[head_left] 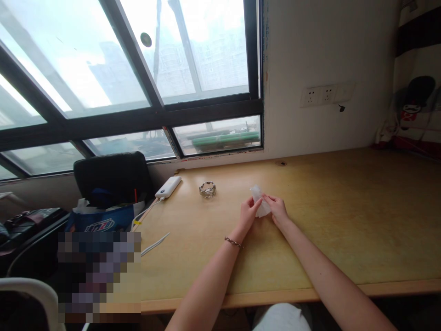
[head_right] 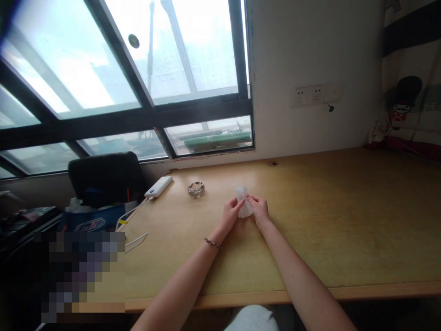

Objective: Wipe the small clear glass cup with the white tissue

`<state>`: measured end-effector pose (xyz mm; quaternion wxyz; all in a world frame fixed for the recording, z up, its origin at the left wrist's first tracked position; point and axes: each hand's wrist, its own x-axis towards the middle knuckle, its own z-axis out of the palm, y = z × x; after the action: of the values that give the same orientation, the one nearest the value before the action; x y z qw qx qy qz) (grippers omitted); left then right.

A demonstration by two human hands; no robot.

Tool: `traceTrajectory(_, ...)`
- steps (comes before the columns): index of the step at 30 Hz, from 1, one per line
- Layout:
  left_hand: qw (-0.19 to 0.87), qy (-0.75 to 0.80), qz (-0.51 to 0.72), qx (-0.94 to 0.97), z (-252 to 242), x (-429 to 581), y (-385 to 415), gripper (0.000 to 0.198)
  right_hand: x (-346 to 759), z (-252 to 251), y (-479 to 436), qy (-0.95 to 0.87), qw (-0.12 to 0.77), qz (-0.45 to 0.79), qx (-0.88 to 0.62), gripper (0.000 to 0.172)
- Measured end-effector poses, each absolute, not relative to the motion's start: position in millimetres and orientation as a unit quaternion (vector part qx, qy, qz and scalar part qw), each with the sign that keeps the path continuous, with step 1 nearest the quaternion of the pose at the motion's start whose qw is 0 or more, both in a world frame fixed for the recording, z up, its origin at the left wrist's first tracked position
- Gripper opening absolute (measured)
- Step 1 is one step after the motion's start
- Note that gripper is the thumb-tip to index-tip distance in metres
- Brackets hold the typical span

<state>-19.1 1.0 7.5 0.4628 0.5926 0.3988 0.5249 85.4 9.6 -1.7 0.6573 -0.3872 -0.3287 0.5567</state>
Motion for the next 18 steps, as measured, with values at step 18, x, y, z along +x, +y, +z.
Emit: traceTrajectory(18,0.52,0.409,0.591,0.461,-3.2,-28.7,11.0,0.033,98.6,-3.8,19.1,-0.194,0.672,0.56,-0.444,0.014)
